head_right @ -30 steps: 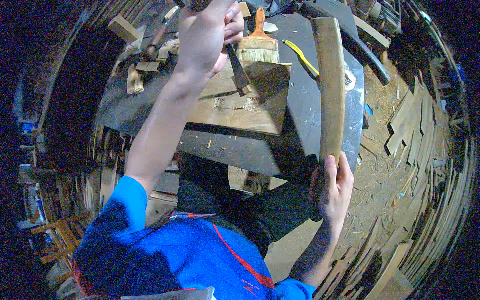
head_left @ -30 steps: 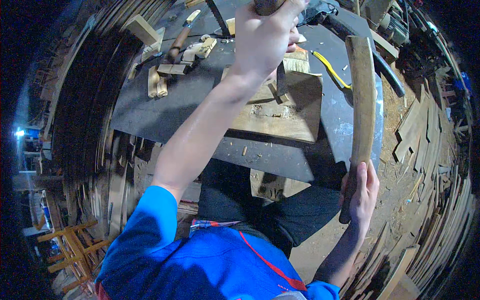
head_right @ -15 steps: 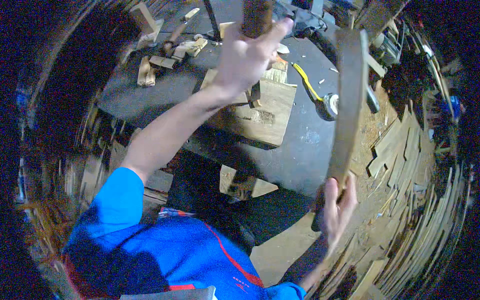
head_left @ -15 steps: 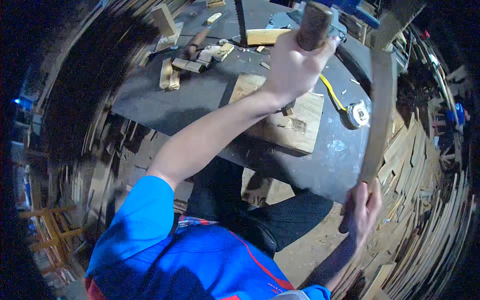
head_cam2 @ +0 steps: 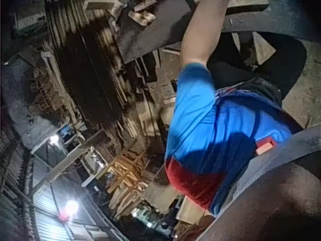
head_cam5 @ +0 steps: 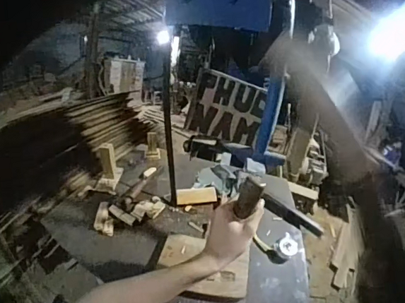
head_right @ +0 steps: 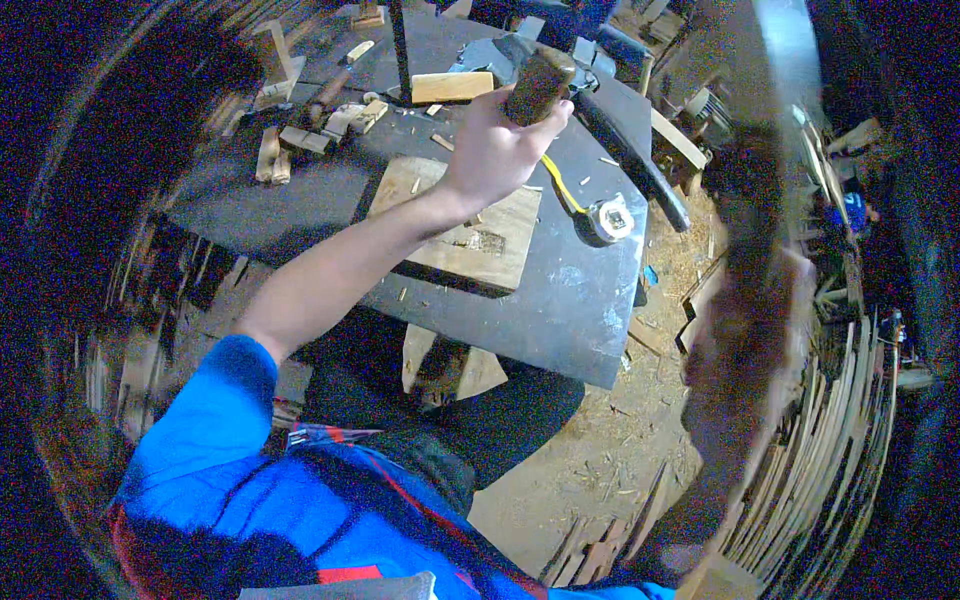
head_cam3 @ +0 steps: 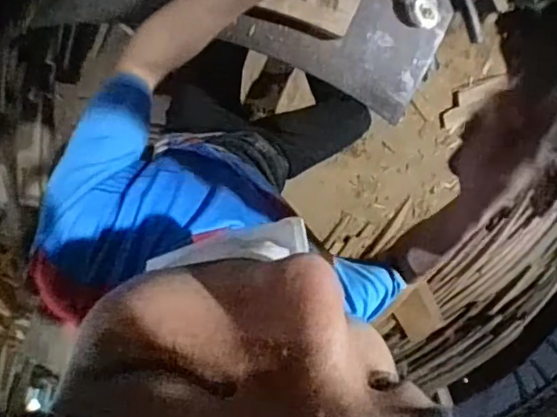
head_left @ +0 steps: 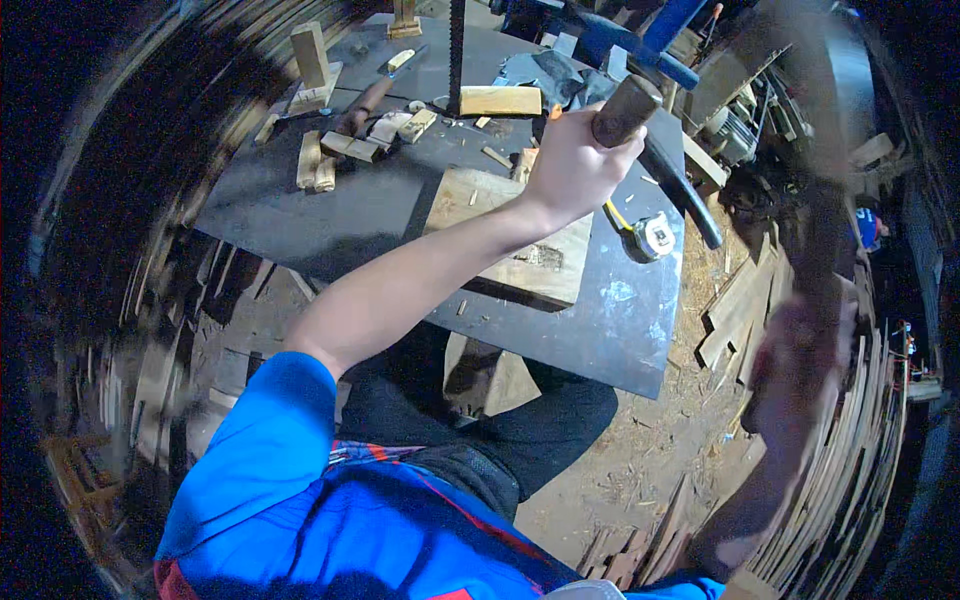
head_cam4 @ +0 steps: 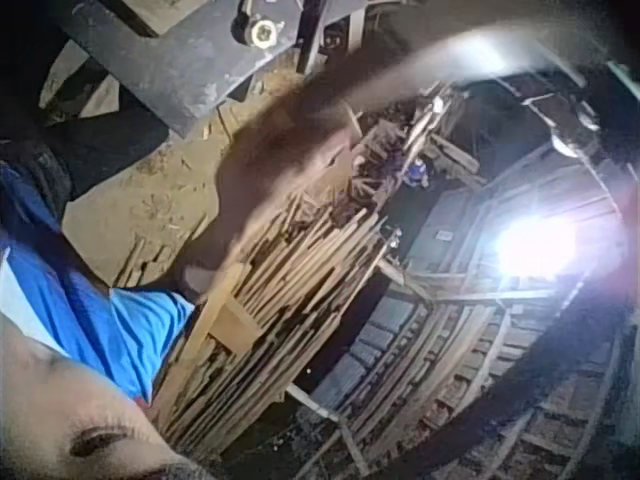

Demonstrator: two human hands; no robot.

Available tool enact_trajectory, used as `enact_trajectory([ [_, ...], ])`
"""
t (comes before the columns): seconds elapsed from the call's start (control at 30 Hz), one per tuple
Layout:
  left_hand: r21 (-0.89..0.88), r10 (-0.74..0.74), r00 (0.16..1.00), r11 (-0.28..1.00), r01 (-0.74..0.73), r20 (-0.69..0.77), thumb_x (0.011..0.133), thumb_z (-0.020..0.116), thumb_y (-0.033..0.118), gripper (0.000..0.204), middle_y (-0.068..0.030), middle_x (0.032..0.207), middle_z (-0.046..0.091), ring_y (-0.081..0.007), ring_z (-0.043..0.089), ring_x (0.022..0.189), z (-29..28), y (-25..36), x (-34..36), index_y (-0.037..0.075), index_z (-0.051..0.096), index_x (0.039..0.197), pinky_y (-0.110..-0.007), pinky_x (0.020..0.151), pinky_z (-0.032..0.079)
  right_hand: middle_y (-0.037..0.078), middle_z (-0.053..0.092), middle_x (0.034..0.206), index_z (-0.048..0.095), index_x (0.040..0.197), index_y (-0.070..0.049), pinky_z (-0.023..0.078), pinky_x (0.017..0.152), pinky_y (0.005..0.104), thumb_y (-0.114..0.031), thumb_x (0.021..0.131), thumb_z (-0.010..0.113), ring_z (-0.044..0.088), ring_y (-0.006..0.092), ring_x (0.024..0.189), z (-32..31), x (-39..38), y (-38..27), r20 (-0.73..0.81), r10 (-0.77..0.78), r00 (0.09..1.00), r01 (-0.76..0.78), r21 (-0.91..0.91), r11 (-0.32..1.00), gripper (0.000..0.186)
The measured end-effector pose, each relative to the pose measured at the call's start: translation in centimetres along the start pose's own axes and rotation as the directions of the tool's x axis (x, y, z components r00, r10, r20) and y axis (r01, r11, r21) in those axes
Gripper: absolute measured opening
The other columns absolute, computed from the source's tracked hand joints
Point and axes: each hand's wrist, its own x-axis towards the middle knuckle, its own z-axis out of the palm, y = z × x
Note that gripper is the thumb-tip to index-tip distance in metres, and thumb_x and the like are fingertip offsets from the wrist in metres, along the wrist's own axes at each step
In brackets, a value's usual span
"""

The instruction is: Use a chisel and a wooden mallet to carve out a mortise or joint in a wooden block.

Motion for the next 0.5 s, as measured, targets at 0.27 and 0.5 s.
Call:
enact_trajectory([
  [0.27, -0.049, 0.03, 1.0, 0.998, -0.03, 0.004, 0.09, 0.069, 0.026, 0.029, -0.0008, 0.059, 0.058, -0.0083, 0.052, 0.055, 0.3, -0.3, -0.3, 0.002, 0.063, 0.076, -0.031, 0.054, 0.041, 0.0, 0.058, 0.07, 0.054, 0.13, -0.009, 0.031, 0.037, 0.0237, -0.038, 0.102, 0.051, 0.044, 0.0055, 0.044, -2.9, 0.3, -1.9, -0.194, -0.151, 0.969, 0.056, -0.424, 0.904, 0.041],
  [0.5, 0.021, -0.083, 0.996, 0.996, 0.083, -0.023, 0.089, 0.069, 0.027, 0.027, -0.0006, 0.057, 0.057, -0.0087, 0.055, 0.054, -0.7, -0.6, -0.1, 0.003, 0.065, 0.076, -0.031, 0.052, 0.043, 0.013, 0.067, 0.087, 0.054, 0.115, -0.001, 0.049, 0.072, 0.0343, -0.022, 0.097, 0.059, 0.062, 0.0222, 0.076, 1.3, -0.1, -0.3, 0.291, -0.042, 0.956, 0.207, -0.563, 0.8, 0.028],
])
